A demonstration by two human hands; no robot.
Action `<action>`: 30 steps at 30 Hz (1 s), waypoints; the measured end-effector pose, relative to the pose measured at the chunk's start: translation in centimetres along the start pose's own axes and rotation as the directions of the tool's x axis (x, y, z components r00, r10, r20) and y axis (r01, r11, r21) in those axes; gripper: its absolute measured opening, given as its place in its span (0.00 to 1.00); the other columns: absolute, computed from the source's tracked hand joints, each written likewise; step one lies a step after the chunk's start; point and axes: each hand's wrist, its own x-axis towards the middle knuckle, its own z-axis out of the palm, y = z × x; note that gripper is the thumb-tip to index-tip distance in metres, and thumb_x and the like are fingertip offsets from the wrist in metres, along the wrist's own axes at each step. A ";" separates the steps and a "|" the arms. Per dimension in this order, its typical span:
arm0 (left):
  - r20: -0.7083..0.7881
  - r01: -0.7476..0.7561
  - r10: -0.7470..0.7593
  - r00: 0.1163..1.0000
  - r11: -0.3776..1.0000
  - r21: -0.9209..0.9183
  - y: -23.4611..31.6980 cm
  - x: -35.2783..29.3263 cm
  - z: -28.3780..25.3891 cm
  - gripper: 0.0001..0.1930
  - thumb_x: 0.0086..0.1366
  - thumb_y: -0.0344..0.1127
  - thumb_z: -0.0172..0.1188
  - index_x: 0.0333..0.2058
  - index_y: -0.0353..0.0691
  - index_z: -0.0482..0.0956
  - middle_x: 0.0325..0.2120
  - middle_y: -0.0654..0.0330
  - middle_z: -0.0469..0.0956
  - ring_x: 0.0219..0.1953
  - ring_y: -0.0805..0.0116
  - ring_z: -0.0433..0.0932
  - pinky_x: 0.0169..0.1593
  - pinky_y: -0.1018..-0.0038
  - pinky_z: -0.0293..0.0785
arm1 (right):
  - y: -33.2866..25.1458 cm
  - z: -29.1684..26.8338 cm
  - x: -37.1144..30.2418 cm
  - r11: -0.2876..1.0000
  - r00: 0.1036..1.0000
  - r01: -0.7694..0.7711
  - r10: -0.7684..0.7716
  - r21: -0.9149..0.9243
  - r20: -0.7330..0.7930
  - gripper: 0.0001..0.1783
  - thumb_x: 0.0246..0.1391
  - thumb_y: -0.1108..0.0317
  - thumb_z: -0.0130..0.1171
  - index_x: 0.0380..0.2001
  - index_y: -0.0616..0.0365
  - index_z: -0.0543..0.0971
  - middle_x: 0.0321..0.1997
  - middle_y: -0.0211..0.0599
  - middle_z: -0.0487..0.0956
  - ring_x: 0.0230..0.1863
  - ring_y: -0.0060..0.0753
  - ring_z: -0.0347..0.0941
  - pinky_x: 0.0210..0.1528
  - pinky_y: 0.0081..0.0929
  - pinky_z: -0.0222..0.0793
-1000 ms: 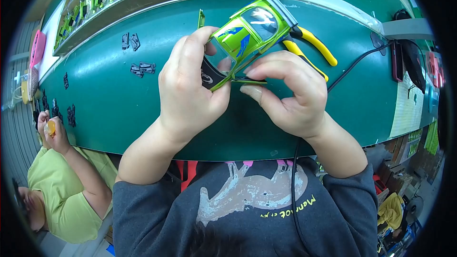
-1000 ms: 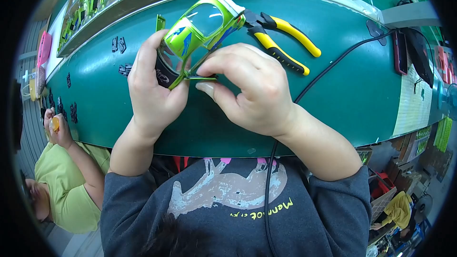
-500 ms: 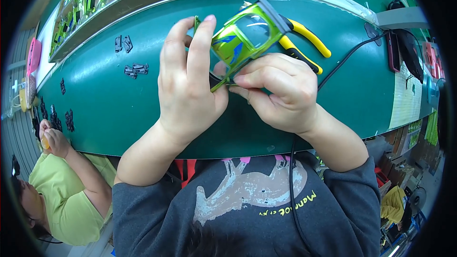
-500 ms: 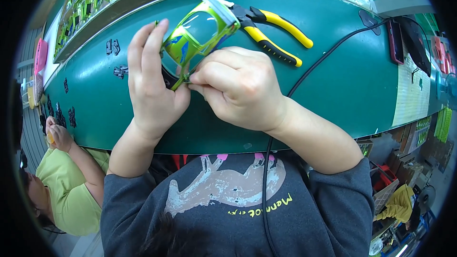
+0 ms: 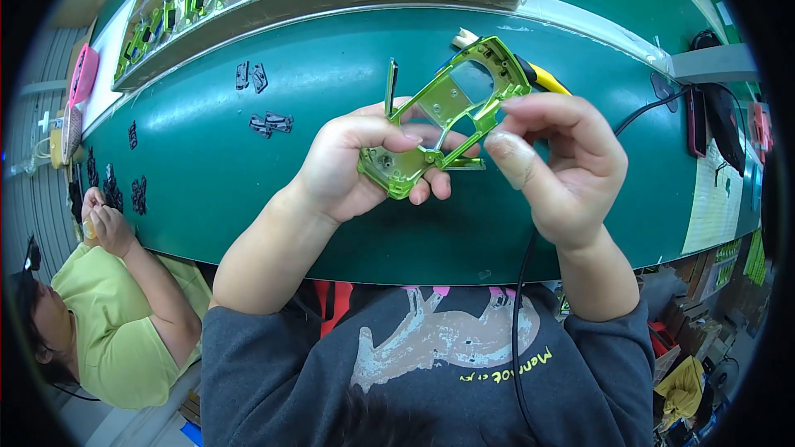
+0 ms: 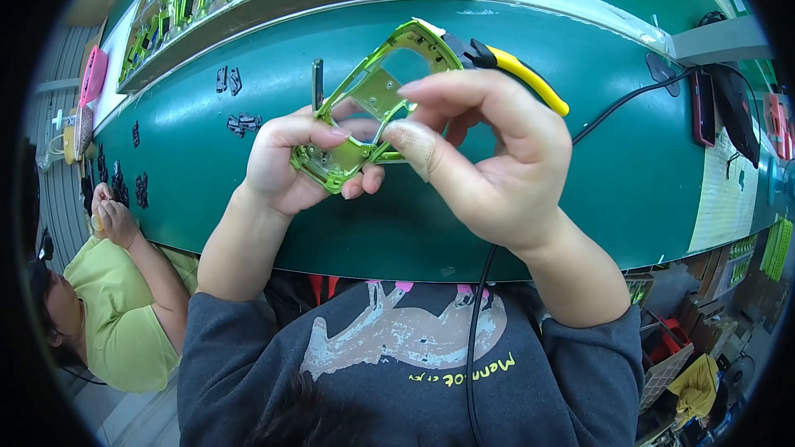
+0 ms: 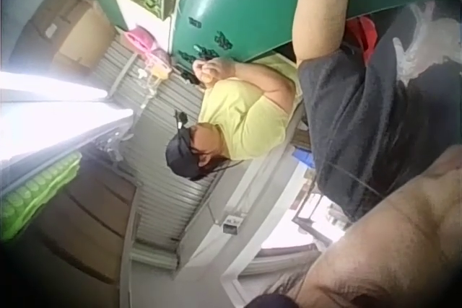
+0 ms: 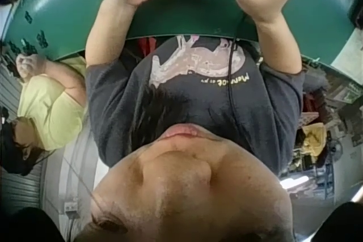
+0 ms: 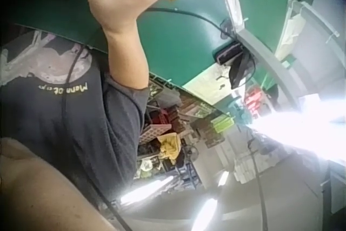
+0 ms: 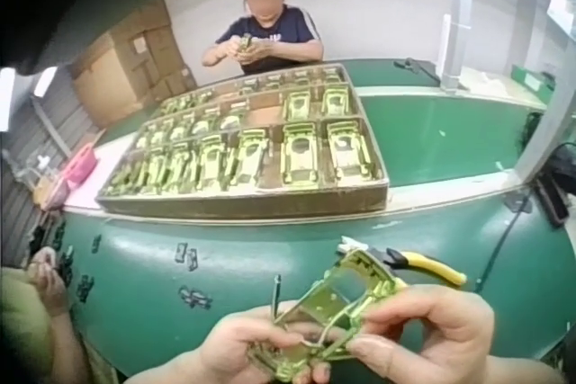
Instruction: The person assembles small black plastic components into a green toy car shell by hand at a production workbench.
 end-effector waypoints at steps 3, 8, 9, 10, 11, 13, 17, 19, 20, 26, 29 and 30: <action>0.038 0.022 -0.021 0.999 1.000 -0.021 0.1 0.2 -0.4 0.30 0.58 0.31 0.46 0.61 0.28 0.61 0.48 0.39 0.75 0.31 0.49 0.79 0.29 0.70 0.78 | 0.2 0.4 0.0 0.998 1.000 0.030 -0.029 -0.052 0.010 0.10 0.47 0.76 0.70 0.35 0.64 0.81 0.32 0.33 0.82 0.28 0.20 0.76 0.29 0.16 0.70; -0.030 -0.031 0.034 0.999 0.995 0.098 0.0 0.3 0.1 0.29 0.58 0.31 0.48 0.59 0.27 0.62 0.47 0.39 0.75 0.31 0.50 0.79 0.29 0.70 0.77 | 0.3 0.4 0.0 0.995 1.000 0.023 -0.023 -0.096 0.002 0.09 0.47 0.76 0.69 0.34 0.62 0.82 0.32 0.34 0.82 0.30 0.21 0.77 0.27 0.17 0.69; -0.061 -0.059 0.069 0.996 0.986 0.155 0.0 0.3 0.2 0.28 0.58 0.31 0.48 0.58 0.27 0.63 0.46 0.39 0.75 0.31 0.50 0.79 0.29 0.69 0.77 | 0.4 0.5 0.1 0.995 1.000 0.023 -0.023 -0.098 -0.003 0.09 0.47 0.75 0.69 0.34 0.62 0.82 0.32 0.34 0.82 0.30 0.22 0.77 0.27 0.17 0.69; -0.059 -0.057 0.067 0.996 0.986 0.156 0.0 0.3 0.2 0.28 0.58 0.31 0.48 0.58 0.27 0.63 0.46 0.39 0.75 0.31 0.50 0.79 0.29 0.69 0.77 | 0.4 0.6 0.1 0.995 1.000 0.022 -0.023 -0.100 -0.005 0.09 0.47 0.75 0.69 0.34 0.62 0.82 0.32 0.34 0.82 0.30 0.22 0.77 0.27 0.17 0.69; -0.062 -0.054 0.065 0.996 0.985 0.166 0.0 0.3 0.2 0.28 0.58 0.31 0.49 0.58 0.27 0.64 0.46 0.40 0.76 0.31 0.51 0.79 0.29 0.69 0.77 | 0.5 0.7 0.1 0.995 1.000 0.030 -0.030 -0.093 -0.004 0.08 0.47 0.75 0.68 0.34 0.61 0.82 0.32 0.34 0.82 0.31 0.22 0.77 0.27 0.17 0.69; -0.065 -0.050 0.062 0.996 0.983 0.178 0.0 0.4 0.2 0.27 0.58 0.31 0.49 0.57 0.27 0.64 0.45 0.40 0.76 0.30 0.51 0.80 0.29 0.69 0.77 | 0.6 0.9 0.0 0.996 0.999 0.036 -0.037 -0.087 -0.003 0.08 0.47 0.75 0.68 0.34 0.61 0.82 0.32 0.33 0.82 0.31 0.22 0.77 0.27 0.17 0.69; -0.063 -0.059 0.073 0.995 0.978 0.198 0.0 0.4 0.2 0.23 0.60 0.28 0.48 0.55 0.28 0.66 0.42 0.44 0.78 0.30 0.56 0.80 0.30 0.71 0.77 | 0.5 0.9 -0.1 0.996 1.000 0.009 -0.007 -0.086 0.015 0.09 0.47 0.75 0.69 0.34 0.60 0.82 0.32 0.33 0.82 0.31 0.22 0.77 0.26 0.17 0.69; -0.106 -0.099 0.140 0.984 0.941 0.322 -0.1 0.1 0.4 0.21 0.62 0.25 0.47 0.54 0.30 0.68 0.42 0.49 0.79 0.31 0.62 0.80 0.31 0.73 0.77 | 0.3 1.1 -0.1 0.997 1.000 0.003 -0.001 -0.071 0.028 0.10 0.47 0.75 0.69 0.35 0.60 0.82 0.32 0.33 0.82 0.31 0.21 0.77 0.26 0.16 0.70; -0.138 -0.122 0.202 0.970 0.888 0.443 -0.4 0.2 0.8 0.21 0.62 0.23 0.48 0.55 0.32 0.68 0.42 0.51 0.79 0.31 0.65 0.80 0.31 0.74 0.77 | -0.2 1.3 -0.3 0.995 0.996 -0.088 0.089 -0.045 0.020 0.12 0.46 0.75 0.70 0.36 0.61 0.82 0.31 0.33 0.82 0.31 0.20 0.77 0.27 0.15 0.70; 0.221 -0.242 0.758 0.614 -0.085 0.966 -2.4 0.5 1.8 0.32 0.46 0.20 0.55 0.56 0.33 0.70 0.40 0.44 0.74 0.34 0.48 0.77 0.42 0.63 0.77 | -0.8 1.6 -0.9 0.979 0.981 -0.182 0.187 -0.088 0.049 0.16 0.45 0.75 0.72 0.39 0.64 0.81 0.32 0.33 0.83 0.32 0.19 0.79 0.32 0.16 0.74; 0.571 -0.142 0.651 0.500 -0.589 0.795 -2.0 0.5 1.1 0.37 0.43 0.21 0.59 0.58 0.31 0.67 0.44 0.45 0.71 0.39 0.51 0.77 0.41 0.63 0.77 | -0.6 1.7 -1.0 0.991 0.989 -0.109 0.116 -0.079 0.094 0.09 0.43 0.77 0.72 0.30 0.63 0.82 0.30 0.36 0.83 0.31 0.25 0.80 0.33 0.19 0.74; 0.570 -0.136 0.657 0.494 -0.589 0.797 -2.1 0.3 1.4 0.37 0.43 0.21 0.59 0.58 0.31 0.67 0.44 0.45 0.71 0.39 0.51 0.77 0.41 0.63 0.77 | -0.5 1.6 -0.9 0.991 0.988 -0.103 0.111 -0.080 0.104 0.09 0.43 0.77 0.72 0.30 0.63 0.82 0.30 0.36 0.83 0.31 0.25 0.80 0.33 0.19 0.74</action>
